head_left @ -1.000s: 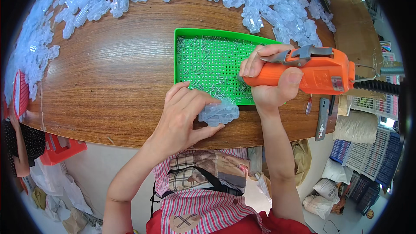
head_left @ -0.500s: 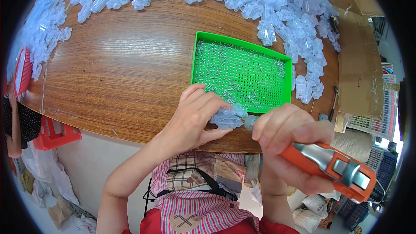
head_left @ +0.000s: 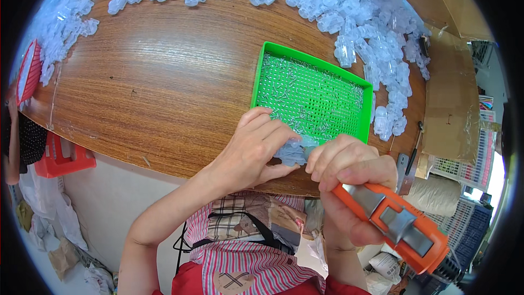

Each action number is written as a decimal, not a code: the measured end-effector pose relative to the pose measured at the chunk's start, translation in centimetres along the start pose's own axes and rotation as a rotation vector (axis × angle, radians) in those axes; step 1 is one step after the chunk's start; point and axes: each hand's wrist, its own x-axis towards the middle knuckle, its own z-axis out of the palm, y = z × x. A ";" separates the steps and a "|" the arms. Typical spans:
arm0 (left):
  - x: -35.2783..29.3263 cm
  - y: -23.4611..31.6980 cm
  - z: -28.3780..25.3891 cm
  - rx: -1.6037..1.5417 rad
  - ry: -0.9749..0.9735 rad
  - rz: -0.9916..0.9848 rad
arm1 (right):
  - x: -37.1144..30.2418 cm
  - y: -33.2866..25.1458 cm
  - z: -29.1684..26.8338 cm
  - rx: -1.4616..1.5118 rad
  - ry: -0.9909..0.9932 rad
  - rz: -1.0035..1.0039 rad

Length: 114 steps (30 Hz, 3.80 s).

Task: The person picks up screws from a green tray by hand, places them into a clear plastic housing, and drives them in using an orange power screwdriver before setting the item aside.

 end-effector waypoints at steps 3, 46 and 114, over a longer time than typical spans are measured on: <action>-0.2 -0.1 -0.1 -0.012 0.018 0.013 | 0.0 0.0 0.3 0.003 -0.041 0.020; 4.4 1.4 -5.4 -0.037 -0.062 -0.062 | 3.6 5.1 -5.3 -0.145 0.406 0.112; 15.3 -12.8 -8.8 0.729 0.319 -0.190 | 2.1 -1.0 -3.7 -0.075 0.442 0.017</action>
